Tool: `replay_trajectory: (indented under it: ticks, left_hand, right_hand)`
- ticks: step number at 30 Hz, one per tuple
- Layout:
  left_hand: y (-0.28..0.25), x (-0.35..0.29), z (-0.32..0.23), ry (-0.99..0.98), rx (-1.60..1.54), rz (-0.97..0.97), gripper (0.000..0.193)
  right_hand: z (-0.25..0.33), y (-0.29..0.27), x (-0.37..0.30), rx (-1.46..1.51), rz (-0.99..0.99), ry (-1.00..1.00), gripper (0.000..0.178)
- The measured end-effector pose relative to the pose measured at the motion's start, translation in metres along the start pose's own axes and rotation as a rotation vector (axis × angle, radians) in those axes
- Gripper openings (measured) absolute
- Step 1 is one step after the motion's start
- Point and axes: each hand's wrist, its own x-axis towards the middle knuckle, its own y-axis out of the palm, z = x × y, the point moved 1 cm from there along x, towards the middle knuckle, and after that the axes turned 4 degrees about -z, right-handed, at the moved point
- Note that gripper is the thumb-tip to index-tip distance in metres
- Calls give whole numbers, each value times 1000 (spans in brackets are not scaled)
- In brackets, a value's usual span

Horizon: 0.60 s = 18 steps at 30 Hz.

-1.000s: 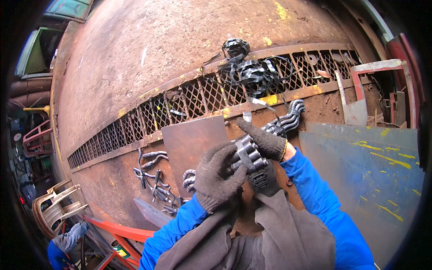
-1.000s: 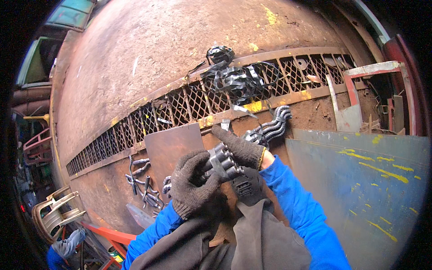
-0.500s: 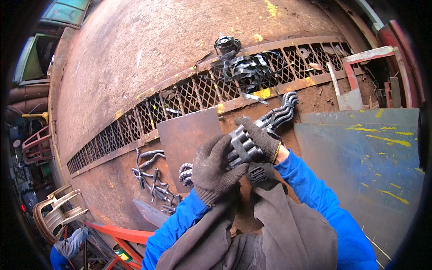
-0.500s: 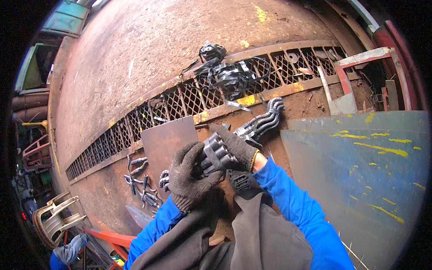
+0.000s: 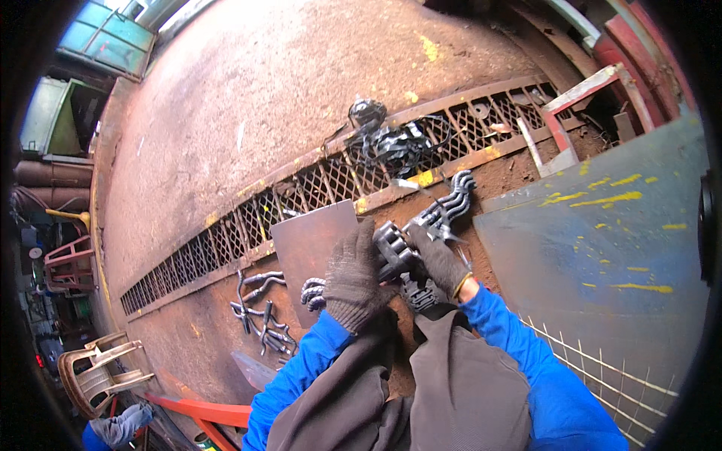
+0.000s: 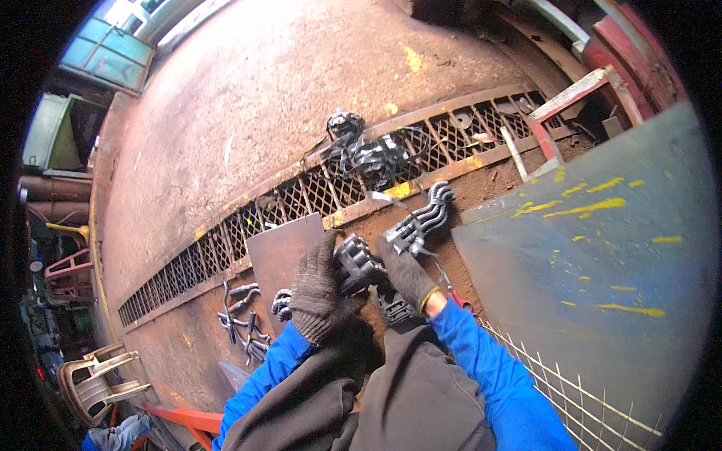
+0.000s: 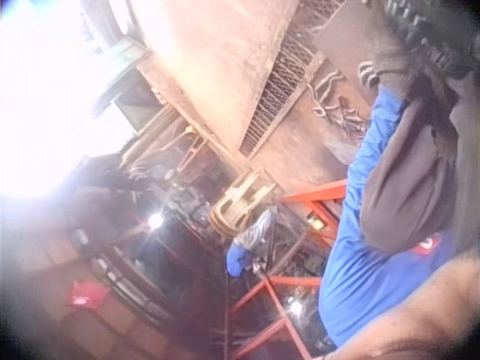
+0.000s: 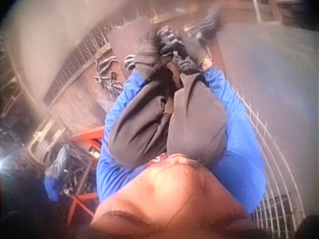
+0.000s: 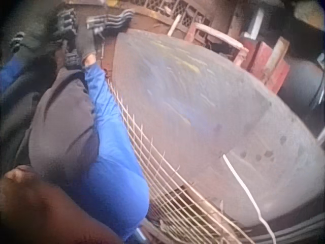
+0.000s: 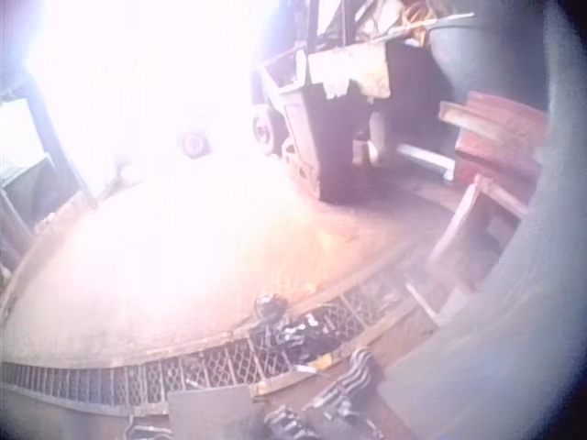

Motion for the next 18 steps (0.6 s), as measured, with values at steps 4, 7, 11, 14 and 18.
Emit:
replay_trajectory:
  ticks: [4, 7, 11, 14, 18]
  left_hand:
    - [13, 7, -10, 28, 145, -36, 88]
    - [12, 15, -23, 61, 184, -14, 80]
    - [15, 17, -15, 3, 120, 127, 83]
    - [10, 18, -20, 37, 104, 131, 78]
    - [9, 14, -12, 39, 67, 40, 70]
  right_hand:
    - [33, -1, -27, -304, -196, -98, 50]
    - [49, -24, -42, -388, 20, -52, 37]
    - [44, -25, -55, -418, 175, -130, 28]
    - [45, -30, -65, -409, 167, -169, 26]
    - [93, -41, -73, -383, 225, -227, 17]
